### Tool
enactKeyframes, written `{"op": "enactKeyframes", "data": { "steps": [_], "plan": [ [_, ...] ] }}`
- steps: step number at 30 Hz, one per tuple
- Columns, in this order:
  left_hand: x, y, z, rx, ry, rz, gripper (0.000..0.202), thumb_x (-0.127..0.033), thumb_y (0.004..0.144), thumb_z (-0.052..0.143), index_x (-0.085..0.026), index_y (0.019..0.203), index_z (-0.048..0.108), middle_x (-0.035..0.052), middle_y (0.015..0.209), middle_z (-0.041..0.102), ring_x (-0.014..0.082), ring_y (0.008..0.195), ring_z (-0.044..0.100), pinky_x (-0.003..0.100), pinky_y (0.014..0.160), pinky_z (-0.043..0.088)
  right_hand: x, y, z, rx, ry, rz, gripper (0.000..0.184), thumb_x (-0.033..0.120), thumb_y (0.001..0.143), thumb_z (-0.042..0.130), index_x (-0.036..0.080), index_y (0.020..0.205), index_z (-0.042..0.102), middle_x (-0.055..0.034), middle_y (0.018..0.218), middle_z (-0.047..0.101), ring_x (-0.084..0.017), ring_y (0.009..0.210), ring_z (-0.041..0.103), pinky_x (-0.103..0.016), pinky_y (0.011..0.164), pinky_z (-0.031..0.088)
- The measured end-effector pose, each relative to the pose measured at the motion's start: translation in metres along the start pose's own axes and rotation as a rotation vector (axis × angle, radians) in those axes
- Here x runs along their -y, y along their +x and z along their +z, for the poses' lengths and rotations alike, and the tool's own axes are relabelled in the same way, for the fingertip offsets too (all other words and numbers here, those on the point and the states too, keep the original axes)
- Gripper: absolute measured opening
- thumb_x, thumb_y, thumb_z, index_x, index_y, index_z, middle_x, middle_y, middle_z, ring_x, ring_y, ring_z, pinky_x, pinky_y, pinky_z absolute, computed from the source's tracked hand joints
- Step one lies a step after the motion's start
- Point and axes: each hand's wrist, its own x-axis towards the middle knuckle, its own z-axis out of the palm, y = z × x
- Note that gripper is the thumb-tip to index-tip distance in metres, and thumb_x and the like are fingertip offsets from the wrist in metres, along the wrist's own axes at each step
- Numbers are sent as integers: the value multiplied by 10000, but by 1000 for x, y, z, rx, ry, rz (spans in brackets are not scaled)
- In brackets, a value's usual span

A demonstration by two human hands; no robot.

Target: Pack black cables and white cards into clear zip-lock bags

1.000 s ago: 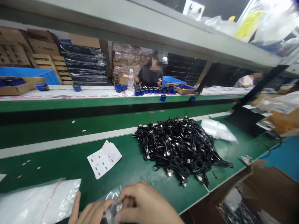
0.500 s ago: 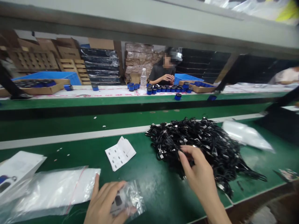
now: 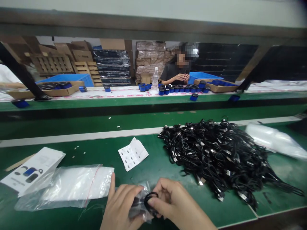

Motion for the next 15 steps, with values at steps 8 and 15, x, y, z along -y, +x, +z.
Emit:
{"op": "enactKeyframes", "data": {
  "steps": [8,15],
  "plan": [
    [0,-3,3,-82,41,-42,353,-398,781,610,-139,998,511,18,822,660,159,727,636,364,1130,-3,-1,-4,18,-117,-166,-299,101,253,796,571,221,832,660,-1,764,675,-136,650,611,-199,601,439],
    [-2,-15,13,-119,-108,-183,352,-276,763,599,-173,1090,519,-4,827,656,163,745,636,386,1125,63,-21,8,46,-257,-381,-543,157,247,802,542,215,850,687,-31,786,688,-179,602,649,-231,520,457]
  ]
}}
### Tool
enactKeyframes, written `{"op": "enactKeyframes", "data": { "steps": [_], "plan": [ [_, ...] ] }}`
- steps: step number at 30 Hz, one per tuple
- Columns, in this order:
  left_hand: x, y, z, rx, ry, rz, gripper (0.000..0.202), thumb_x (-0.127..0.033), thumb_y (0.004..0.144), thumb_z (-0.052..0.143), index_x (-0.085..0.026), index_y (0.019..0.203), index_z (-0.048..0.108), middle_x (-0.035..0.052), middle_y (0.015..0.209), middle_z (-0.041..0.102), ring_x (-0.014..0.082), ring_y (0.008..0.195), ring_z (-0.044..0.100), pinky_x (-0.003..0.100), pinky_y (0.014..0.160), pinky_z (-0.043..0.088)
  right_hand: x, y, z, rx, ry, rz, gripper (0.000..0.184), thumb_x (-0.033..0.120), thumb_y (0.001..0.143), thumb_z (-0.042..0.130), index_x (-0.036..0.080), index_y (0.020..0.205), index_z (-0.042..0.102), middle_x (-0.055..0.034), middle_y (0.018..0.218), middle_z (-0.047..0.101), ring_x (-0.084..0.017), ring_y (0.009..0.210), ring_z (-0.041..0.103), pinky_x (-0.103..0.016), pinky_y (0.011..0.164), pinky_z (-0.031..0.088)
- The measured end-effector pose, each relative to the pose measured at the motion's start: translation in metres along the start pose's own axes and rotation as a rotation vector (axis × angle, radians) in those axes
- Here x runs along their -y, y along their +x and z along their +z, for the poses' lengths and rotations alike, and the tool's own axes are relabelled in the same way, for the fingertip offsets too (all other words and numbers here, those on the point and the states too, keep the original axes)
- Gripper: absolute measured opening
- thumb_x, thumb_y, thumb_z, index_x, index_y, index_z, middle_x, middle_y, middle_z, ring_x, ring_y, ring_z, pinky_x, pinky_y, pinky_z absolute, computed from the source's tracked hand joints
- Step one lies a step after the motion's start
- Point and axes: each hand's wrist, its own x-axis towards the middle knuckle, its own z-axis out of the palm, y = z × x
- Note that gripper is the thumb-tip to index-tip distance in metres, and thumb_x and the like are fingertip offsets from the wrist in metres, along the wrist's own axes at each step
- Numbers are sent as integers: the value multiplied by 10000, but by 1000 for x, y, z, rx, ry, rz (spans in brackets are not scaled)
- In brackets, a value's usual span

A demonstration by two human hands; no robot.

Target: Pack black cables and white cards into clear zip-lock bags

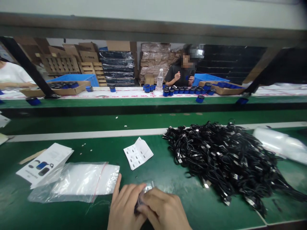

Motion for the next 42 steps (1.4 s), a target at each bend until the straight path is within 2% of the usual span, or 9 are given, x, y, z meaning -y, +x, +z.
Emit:
{"op": "enactKeyframes", "data": {
  "steps": [4,7,11,14,18,24,28,37,42],
  "plan": [
    [0,2,-15,232,-341,-506,912,-487,517,787,-206,1295,403,62,1056,645,285,944,610,441,970,372,3,8,-17,-5,180,160,187,210,837,514,243,824,698,-9,783,667,-142,678,634,-215,616,465],
    [-1,7,-28,408,-777,-733,750,-550,599,709,-220,1234,487,53,1043,652,266,931,604,321,789,472,6,14,-35,9,288,256,127,232,812,570,246,795,695,1,736,639,-142,684,617,-218,615,458],
    [-4,8,-28,401,-930,-801,436,-488,697,655,-181,1003,613,34,854,675,207,797,599,255,693,447,9,16,-42,22,247,304,146,286,831,530,222,781,651,-9,767,609,-117,578,576,-202,483,417],
    [-6,6,-21,322,-1031,-824,409,-470,673,690,-167,939,625,47,849,672,202,797,591,255,698,437,12,17,-41,199,400,495,166,325,840,491,196,753,549,61,550,498,-50,318,386,-159,296,279],
    [-10,4,-16,376,-1385,-783,445,-469,624,739,-143,912,646,53,805,666,175,759,585,249,707,416,16,18,-43,404,564,550,150,306,840,476,189,759,522,36,653,579,-34,311,363,-149,274,257],
    [-15,6,-19,209,-1231,-930,415,-463,594,760,-135,816,635,7,695,606,132,647,511,220,602,378,13,16,-43,60,175,225,92,200,834,520,201,770,586,-12,851,554,-126,712,553,-236,643,429],
    [-16,4,-17,134,-1256,-844,449,-501,658,701,-166,946,616,8,748,607,136,681,512,229,629,387,12,15,-43,122,246,158,43,194,818,570,216,798,601,-17,998,548,-144,876,556,-248,766,426],
    [-22,5,-22,95,-1148,-821,281,-441,759,630,-160,752,626,-10,679,573,105,650,510,184,610,386,12,10,-35,158,299,151,106,136,808,559,192,724,592,6,781,605,-123,733,582,-216,664,424],
    [-25,10,-23,-37,-1058,-832,265,-437,751,635,-175,713,641,-12,701,581,101,657,535,159,605,412,7,7,-27,21,405,340,184,191,770,590,199,953,571,24,695,619,-128,645,582,-211,616,449]
  ]
}}
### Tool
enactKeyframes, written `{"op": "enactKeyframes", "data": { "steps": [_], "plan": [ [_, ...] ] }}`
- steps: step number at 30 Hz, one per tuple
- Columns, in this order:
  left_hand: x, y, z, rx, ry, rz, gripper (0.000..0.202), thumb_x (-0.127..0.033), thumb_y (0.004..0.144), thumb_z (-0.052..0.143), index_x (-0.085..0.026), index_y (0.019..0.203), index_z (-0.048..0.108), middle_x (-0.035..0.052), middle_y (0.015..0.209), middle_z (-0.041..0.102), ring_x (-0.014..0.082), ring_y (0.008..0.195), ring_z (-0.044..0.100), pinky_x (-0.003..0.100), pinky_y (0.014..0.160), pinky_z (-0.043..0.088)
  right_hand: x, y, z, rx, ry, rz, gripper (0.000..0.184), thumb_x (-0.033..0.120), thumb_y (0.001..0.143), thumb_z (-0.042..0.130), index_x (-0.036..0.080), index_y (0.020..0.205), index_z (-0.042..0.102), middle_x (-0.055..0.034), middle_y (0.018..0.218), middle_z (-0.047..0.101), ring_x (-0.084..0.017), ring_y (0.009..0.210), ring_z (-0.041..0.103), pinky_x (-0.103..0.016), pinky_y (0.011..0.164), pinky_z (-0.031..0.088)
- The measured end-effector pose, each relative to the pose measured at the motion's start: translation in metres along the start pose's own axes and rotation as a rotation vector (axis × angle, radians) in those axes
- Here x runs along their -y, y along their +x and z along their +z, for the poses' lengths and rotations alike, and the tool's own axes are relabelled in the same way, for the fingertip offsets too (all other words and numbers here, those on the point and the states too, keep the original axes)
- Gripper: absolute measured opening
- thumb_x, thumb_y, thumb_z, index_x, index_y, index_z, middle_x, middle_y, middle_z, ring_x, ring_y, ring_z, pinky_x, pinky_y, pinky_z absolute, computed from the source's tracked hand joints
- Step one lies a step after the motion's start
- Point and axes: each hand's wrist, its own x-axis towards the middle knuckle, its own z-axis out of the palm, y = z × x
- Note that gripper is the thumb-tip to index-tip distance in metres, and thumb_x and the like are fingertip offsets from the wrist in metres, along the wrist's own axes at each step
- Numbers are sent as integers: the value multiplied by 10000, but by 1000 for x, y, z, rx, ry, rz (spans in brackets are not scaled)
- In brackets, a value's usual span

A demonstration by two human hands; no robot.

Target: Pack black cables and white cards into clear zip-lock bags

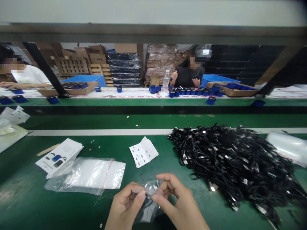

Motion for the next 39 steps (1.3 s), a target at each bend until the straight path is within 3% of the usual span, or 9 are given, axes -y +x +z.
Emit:
{"op": "enactKeyframes", "data": {
  "steps": [3,5,9,13,25,39],
  "plan": [
    [2,1,2,-27,7,12,251,-442,737,642,-193,722,668,4,749,628,126,715,583,169,651,452,-1,-1,1,-8,-34,7,70,216,797,564,201,832,623,13,695,616,-129,642,579,-208,605,443],
    [6,2,2,-32,23,35,227,-418,728,652,-194,699,675,12,744,635,138,724,593,182,654,465,0,-1,2,25,-88,-26,119,208,818,540,202,747,636,9,701,609,-125,645,574,-203,603,433],
    [12,1,4,-68,43,99,185,-381,717,665,-201,682,685,16,739,634,141,722,596,176,602,467,-1,-1,6,50,-143,-74,119,203,831,528,200,774,631,5,735,603,-120,656,575,-197,602,424],
    [9,0,4,-78,45,42,241,-432,702,668,-198,747,706,26,785,633,145,685,606,181,543,474,-3,0,8,49,-117,-71,133,210,840,517,198,760,622,3,733,594,-123,663,566,-203,610,422],
    [19,3,-14,-72,194,105,189,-376,749,627,-218,720,726,15,698,647,127,634,574,185,532,414,-4,-1,2,16,-69,-8,156,275,813,556,196,702,631,7,669,581,-122,620,549,-198,587,426],
    [10,-2,-3,-134,214,119,298,-429,787,558,-178,634,608,-19,645,509,94,551,492,186,481,329,-9,-2,13,40,-124,-138,200,254,880,438,188,718,533,1,705,534,-122,656,521,-213,611,389]
  ]
}}
